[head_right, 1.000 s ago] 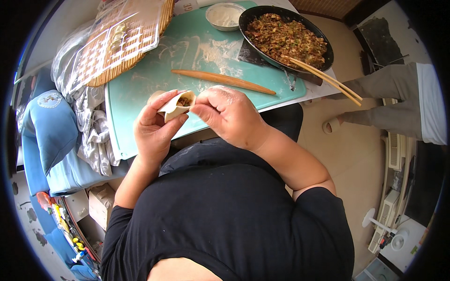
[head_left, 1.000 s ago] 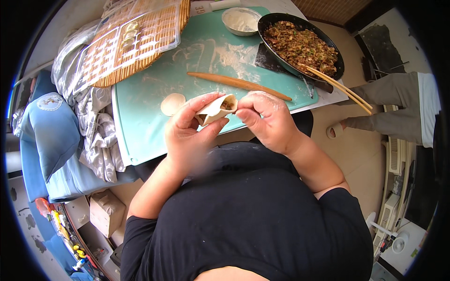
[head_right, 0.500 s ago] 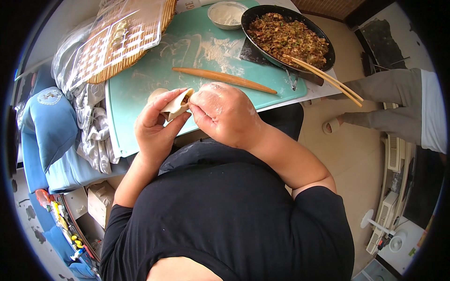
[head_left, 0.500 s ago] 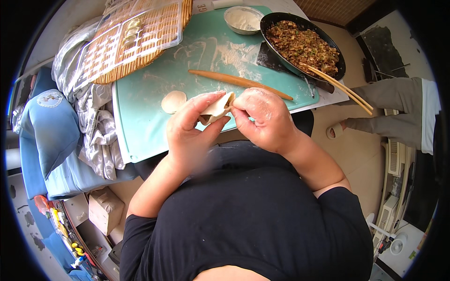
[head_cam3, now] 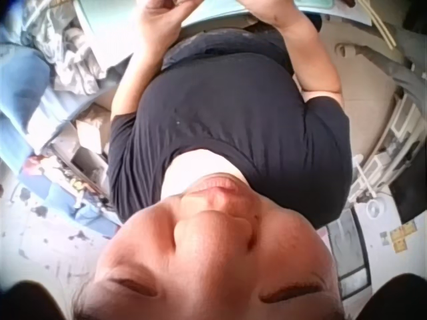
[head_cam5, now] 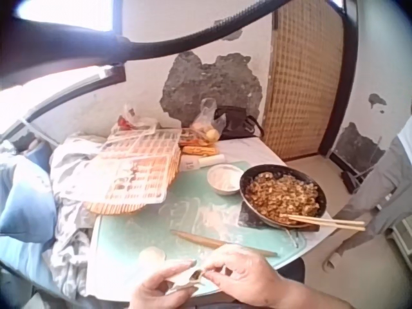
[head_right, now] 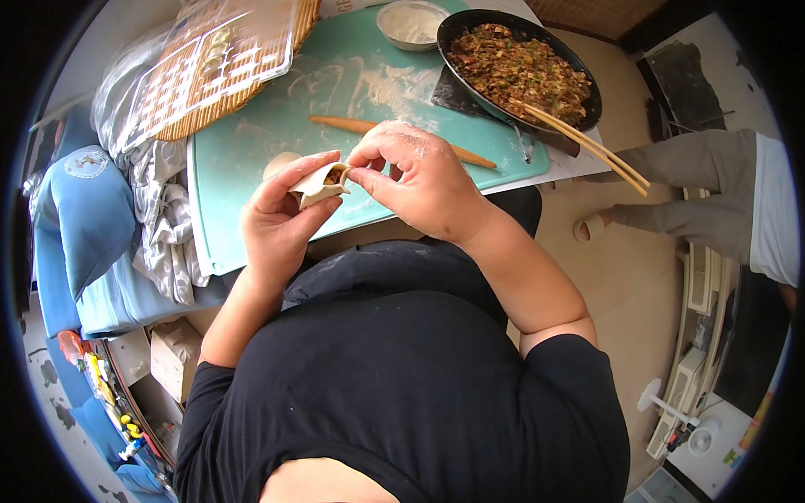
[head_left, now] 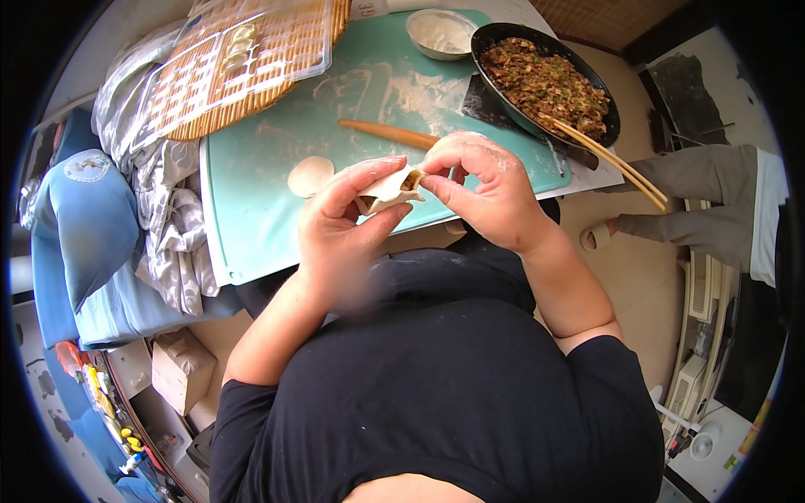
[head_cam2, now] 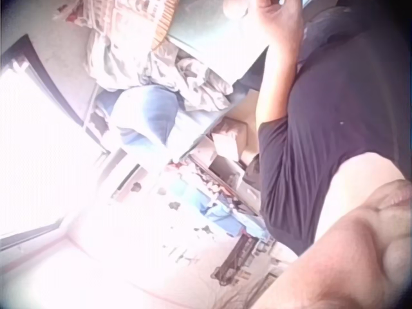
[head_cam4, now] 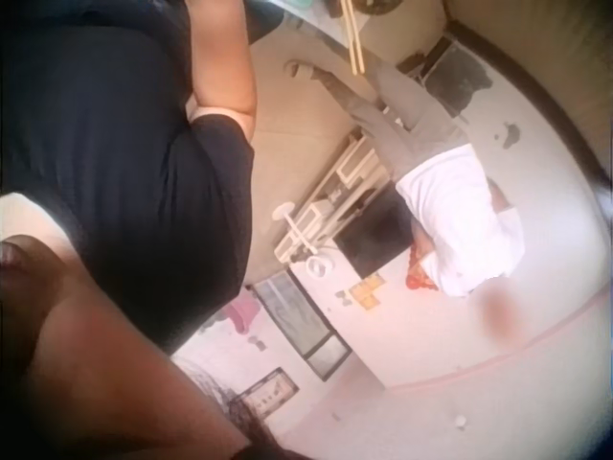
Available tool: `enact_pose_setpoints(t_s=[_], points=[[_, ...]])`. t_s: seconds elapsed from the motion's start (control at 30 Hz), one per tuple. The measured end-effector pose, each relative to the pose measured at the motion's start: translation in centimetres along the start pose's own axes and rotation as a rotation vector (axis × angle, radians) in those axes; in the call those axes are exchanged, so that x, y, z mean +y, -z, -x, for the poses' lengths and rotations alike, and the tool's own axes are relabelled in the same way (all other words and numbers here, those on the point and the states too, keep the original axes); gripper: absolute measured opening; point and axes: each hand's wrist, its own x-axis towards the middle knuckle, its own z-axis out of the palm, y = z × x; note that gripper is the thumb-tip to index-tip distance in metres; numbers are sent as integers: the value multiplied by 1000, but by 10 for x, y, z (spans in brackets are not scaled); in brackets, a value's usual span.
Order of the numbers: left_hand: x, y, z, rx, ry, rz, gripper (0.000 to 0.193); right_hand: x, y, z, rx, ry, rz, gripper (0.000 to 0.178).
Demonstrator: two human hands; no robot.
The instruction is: The person fills round dough wrappers with a meat and vegetable mixture using chopsticks. They then fold and pleat the edges to seal the dumplings, placing the finished units onto a bamboo mat. The process is repeated for multiple dumplings.
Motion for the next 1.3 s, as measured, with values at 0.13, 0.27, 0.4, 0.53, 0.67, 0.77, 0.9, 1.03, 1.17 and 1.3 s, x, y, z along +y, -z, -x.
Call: enact_pose_setpoints(t_s=[0.13, 0.27, 0.4, 0.53, 0.67, 0.77, 0.9, 1.03, 1.17, 1.3], points=[[-1, 1, 1, 22, -6, -37, 42, -7, -7, 2, 52, -42, 14, 10], [-3, 2, 0, 44, -53, -63, 41, -10, -15, 4, 103, 86, 124, 13], [-2, 2, 1, 23, -1, -62, 40, -11, -24, 5, 186, 178, 218, 16], [-5, 0, 0, 60, -24, -59, 40, -8, -25, 4, 216, 210, 259, 15], [-3, -1, -1, 52, -29, -83, 40, -5, -26, 4, 230, 280, 247, 13], [-6, 0, 0, 55, -42, -89, 40, -1, -23, 3, 203, 317, 243, 15], [-3, -1, 2, 55, 9, -27, 40, 1, -24, 7, 188, 217, 176, 20], [-2, -1, 3, 47, 53, 29, 40, -3, -26, 7, 190, 8, -11, 34], [0, -1, 4, 30, 95, 46, 38, 7, -29, 6, 144, 104, 22, 35], [0, -2, 5, 38, 98, 27, 36, 9, -29, 7, 99, 107, -16, 30]])
